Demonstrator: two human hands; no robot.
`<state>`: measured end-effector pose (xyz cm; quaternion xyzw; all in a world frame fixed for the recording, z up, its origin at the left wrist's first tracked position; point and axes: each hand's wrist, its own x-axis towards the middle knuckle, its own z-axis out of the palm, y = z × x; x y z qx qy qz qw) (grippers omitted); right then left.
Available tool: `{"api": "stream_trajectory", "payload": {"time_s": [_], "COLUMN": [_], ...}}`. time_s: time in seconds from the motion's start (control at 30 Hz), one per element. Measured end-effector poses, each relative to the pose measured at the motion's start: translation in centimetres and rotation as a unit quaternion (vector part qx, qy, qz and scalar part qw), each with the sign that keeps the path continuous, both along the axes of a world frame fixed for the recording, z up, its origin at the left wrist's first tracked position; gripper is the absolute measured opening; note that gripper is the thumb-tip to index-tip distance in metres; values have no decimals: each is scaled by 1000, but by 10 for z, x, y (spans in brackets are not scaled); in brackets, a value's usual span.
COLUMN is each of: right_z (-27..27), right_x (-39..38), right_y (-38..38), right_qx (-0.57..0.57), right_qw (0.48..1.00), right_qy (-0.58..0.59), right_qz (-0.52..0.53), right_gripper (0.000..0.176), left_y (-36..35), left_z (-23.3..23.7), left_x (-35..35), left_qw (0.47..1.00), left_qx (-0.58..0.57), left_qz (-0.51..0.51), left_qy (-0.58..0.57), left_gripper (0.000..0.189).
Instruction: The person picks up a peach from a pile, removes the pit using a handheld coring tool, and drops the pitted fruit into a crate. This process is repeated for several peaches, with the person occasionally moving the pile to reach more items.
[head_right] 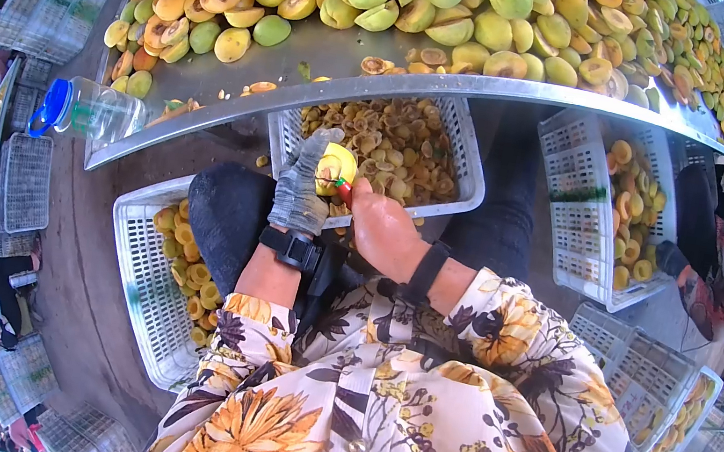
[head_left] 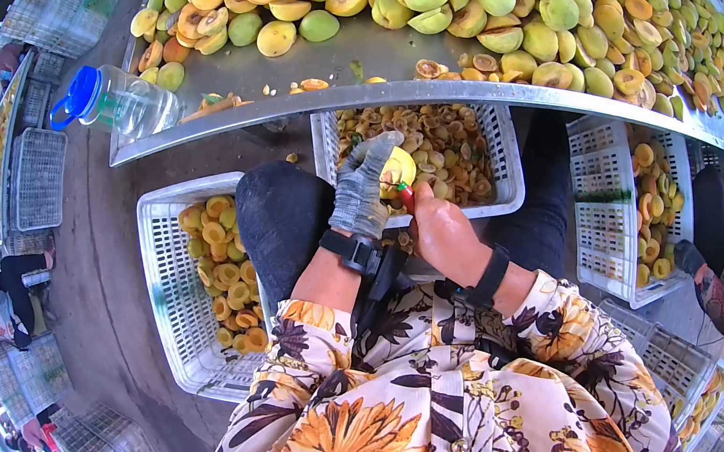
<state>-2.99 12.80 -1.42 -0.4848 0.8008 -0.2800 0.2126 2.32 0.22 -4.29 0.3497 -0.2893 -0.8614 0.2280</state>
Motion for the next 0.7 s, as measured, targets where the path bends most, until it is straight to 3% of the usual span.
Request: {"api": "stream_trajectory", "payload": {"time_s": [0.07,0.17,0.2,0.27,0.3,0.4,0.43,0.47,0.5,0.53,0.57,0.6,0.63,0.7], "right_z": [-8,-21,-4,30,31,36,22,-1,-1,0,23,35,35,34], "right_x": [0,-3,-4,-6,-6,-4,-5,-8,-8,-8,-3,0,0,2], "right_y": [0,-5,-11,-18,-19,-15,-10,-4,-6,-8,-16,-20,-20,-20], "right_qx": [-77,-27,-28,158,169,169,167,47,-75,-78,23,126,130,171], "right_qw": [997,998,998,937,923,925,924,980,994,994,982,933,933,862], "right_qy": [0,-38,-40,-310,-343,-339,-341,-195,-39,-36,-189,-334,-335,-471], "right_qz": [29,39,39,-36,-35,-40,-40,16,72,73,18,-36,-33,-76], "right_gripper": [28,28,28,27,23,21,21,19,17,17,16,15,15,14], "left_y": [-1,-5,-5,-4,-5,-5,-10,-13,-11,-11,-9,-7,-7,-3], "left_z": [-5,-4,1,3,3,5,-3,-6,0,5,9,10,4,2], "left_x": [-1,1,0,1,1,4,5,6,5,3,3,4,3,3], "left_qw": [1000,998,993,985,983,984,998,997,995,995,999,993,988,982], "left_qx": [-7,-47,-98,-147,-160,-154,-39,77,104,101,5,-89,-127,-157], "left_qz": [22,21,28,35,31,32,3,-25,-8,-8,25,59,64,59], "left_qy": [-6,-39,-63,-87,-88,-87,-47,-5,-7,-5,-31,-58,-67,-88], "left_gripper": [19,18,17,18,18,18,18,17,17,17,17,17,17,16]}}
